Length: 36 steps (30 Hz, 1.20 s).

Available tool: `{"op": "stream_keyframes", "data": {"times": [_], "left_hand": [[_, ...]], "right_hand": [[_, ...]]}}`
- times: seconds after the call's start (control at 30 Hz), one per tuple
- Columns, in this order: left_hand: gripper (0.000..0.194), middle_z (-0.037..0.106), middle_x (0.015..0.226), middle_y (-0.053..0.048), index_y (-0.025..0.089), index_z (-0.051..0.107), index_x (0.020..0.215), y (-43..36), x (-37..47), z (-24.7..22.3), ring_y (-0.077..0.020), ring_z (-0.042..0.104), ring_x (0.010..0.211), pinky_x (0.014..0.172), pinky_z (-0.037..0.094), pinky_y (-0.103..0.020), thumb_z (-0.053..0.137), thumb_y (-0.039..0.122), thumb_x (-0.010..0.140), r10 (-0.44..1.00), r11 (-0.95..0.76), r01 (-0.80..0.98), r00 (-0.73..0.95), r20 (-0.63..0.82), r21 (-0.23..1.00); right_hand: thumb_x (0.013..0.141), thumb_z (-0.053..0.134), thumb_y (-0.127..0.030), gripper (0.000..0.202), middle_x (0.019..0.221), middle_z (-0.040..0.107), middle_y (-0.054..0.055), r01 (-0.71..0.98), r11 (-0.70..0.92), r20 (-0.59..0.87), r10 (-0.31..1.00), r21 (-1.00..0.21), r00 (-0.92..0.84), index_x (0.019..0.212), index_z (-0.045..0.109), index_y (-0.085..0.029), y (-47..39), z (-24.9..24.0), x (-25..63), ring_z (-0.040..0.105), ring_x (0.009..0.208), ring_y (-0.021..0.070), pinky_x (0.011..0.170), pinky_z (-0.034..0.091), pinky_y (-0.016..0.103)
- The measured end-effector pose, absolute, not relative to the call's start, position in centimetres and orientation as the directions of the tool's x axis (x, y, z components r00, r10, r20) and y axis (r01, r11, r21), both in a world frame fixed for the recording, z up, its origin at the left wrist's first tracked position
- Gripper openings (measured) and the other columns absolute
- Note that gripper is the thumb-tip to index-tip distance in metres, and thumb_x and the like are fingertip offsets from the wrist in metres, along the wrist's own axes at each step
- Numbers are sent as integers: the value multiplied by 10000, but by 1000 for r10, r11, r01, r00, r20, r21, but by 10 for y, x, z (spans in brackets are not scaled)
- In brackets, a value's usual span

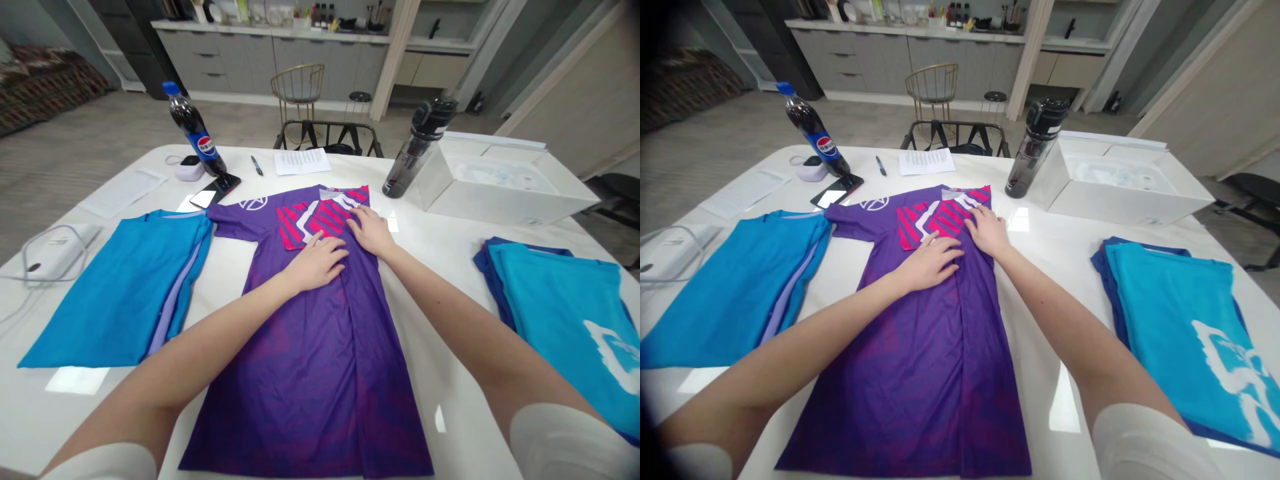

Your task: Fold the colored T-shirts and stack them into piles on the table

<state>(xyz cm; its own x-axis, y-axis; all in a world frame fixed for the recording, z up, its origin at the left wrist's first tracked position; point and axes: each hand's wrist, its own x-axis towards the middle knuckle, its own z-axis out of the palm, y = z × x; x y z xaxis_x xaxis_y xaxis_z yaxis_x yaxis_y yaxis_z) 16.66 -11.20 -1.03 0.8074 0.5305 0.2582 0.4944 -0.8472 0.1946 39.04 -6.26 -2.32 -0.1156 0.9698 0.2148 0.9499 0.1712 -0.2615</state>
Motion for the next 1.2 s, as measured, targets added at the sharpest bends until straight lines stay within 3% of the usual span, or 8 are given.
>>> {"op": "stream_keyframes", "data": {"times": [0.13,0.37,0.67,0.93,1.1,1.2], "left_hand": [[371,637,1347,-68,240,654,1285,-176,168,-10,-197,545,1305,1248,260,-450,508,150,956,319,-936,276,928,193,220],[323,692,1239,-67,237,678,1252,-248,166,-11,-195,595,1226,1217,296,-468,504,173,988,239,-961,210,957,162,180],[258,710,1151,-68,217,676,1167,-314,163,-13,-193,620,1106,1089,377,-415,453,213,1038,97,-994,83,975,199,76],[223,693,1169,-79,203,661,1148,-335,133,-2,-192,609,1132,1113,358,-408,488,200,1006,218,-973,195,952,215,123],[179,690,1155,-57,236,671,1134,-357,123,-3,-192,609,1123,1133,332,-447,547,253,1006,128,-987,108,977,169,120],[166,708,1070,-35,232,678,1032,-376,116,-1,-179,634,1023,1052,404,-402,555,343,1017,137,-973,104,978,155,205]], "right_hand": [[1041,416,-449,481,1610,415,110,937,220,161,970,-271,-181,1470,523,-259,-134,-25,397,369,1466,340,1144,299,668],[1024,485,-437,373,1581,447,111,898,330,156,942,-291,-296,1302,670,-272,-270,-28,410,384,1462,316,1158,328,597],[979,601,-400,251,1262,621,131,865,357,225,930,-353,-291,1117,746,-247,-411,-22,419,571,1210,287,1058,424,474],[976,616,-427,231,1150,637,111,868,302,240,946,-394,-220,1063,728,-245,-442,-16,426,605,1104,274,987,445,451],[982,619,-447,256,1148,658,104,846,384,230,920,-371,-317,1095,717,-239,-430,-8,416,608,1100,263,976,424,441],[995,603,-441,239,1092,691,80,822,426,188,905,-377,-382,1060,719,-243,-415,-3,406,629,1046,241,958,416,428]]}}
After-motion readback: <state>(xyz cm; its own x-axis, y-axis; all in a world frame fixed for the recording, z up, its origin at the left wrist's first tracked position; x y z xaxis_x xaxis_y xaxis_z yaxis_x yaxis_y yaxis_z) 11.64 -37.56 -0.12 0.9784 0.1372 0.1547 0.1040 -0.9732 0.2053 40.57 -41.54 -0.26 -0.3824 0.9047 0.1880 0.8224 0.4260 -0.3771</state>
